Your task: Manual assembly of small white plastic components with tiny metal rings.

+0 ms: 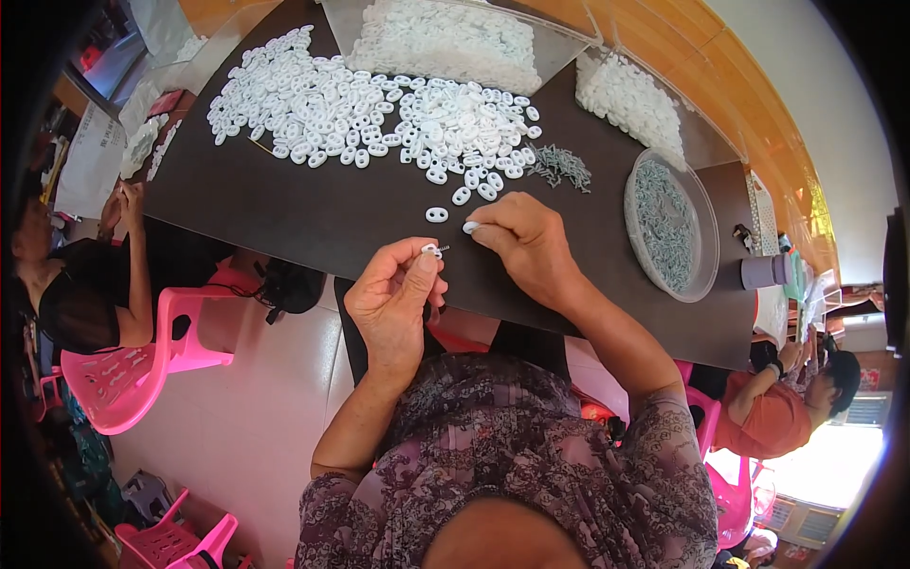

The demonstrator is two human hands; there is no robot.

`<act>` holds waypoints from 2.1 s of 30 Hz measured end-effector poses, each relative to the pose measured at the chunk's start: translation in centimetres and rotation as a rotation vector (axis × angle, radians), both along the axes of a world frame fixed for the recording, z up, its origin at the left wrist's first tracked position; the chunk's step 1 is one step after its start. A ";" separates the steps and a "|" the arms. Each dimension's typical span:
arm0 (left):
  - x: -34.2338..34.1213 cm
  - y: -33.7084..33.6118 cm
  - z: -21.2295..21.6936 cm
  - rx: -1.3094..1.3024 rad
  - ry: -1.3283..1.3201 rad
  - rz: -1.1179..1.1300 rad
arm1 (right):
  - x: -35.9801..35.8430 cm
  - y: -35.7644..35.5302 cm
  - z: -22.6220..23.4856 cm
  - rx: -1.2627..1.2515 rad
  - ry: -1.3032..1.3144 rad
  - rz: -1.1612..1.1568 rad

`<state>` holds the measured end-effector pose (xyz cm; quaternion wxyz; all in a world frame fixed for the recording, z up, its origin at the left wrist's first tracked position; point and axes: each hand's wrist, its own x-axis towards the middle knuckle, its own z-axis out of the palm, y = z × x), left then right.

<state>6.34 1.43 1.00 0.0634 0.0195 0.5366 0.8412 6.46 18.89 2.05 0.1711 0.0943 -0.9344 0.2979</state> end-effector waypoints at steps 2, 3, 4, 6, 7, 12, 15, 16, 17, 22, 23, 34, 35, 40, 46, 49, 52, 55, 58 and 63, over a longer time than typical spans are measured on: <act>0.1 0.3 0.0 0.011 -0.002 -0.009 | 0.5 -0.1 0.5 -0.577 -0.285 -0.025; 0.1 0.4 0.1 0.021 -0.002 -0.016 | 0.7 -0.1 0.7 -0.579 -0.286 -0.027; 0.1 0.5 0.2 0.019 -0.003 -0.017 | 0.8 -0.1 0.8 -0.756 -0.362 -0.014; 0.2 0.7 0.5 0.033 -0.016 -0.039 | 1.0 0.1 1.2 -0.935 -0.434 -0.005; 0.2 0.8 0.5 0.031 -0.016 -0.042 | 1.2 0.2 1.4 -0.963 -0.480 -0.015; 0.5 1.0 0.5 0.026 -0.019 -0.057 | 1.6 0.1 1.6 -1.078 -0.518 -0.008; 0.8 1.1 0.7 0.014 -0.003 -0.068 | 1.9 0.1 1.6 -1.072 -0.524 0.001; 0.8 1.1 0.6 0.014 -0.003 -0.070 | 2.0 0.0 1.7 -1.078 -0.519 0.005; 0.8 1.1 0.5 0.027 0.011 -0.073 | 2.1 -0.1 1.8 -1.084 -0.513 0.011; 1.2 1.2 0.6 0.027 0.022 -0.100 | 2.2 -0.7 2.0 -1.109 -0.474 -0.023; 1.3 1.2 0.6 0.008 0.033 -0.093 | 2.2 -0.8 2.0 -1.122 -0.462 -0.031; 1.4 1.2 0.7 -0.045 0.031 -0.065 | 2.3 -1.7 1.0 -1.070 -0.302 -0.010; 1.4 1.2 0.7 -0.054 0.034 -0.062 | 2.2 -1.7 1.0 -1.067 -0.302 -0.011; 1.4 1.3 0.3 -0.065 0.051 -0.047 | 2.3 -1.8 1.0 -1.065 -0.320 -0.002; 1.4 1.4 0.5 -0.155 0.062 -0.025 | 2.5 -2.2 0.9 -1.016 -0.271 -0.017; 1.5 1.4 0.2 -0.194 0.088 -0.013 | 2.6 -2.6 0.8 -1.005 -0.216 -0.031; 1.5 1.5 0.3 -0.187 0.111 -0.002 | 2.9 -2.5 0.6 -0.915 -0.187 -0.024; 1.4 1.6 0.1 -0.176 0.108 -0.006 | 3.0 -2.4 0.5 -0.790 -0.157 -0.019; 1.5 1.6 -0.1 -0.138 0.117 -0.025 | 3.0 -2.3 0.4 -0.685 -0.104 -0.019; 1.5 1.6 -0.2 -0.059 0.099 -0.053 | 3.1 -2.3 0.1 -0.584 -0.022 -0.011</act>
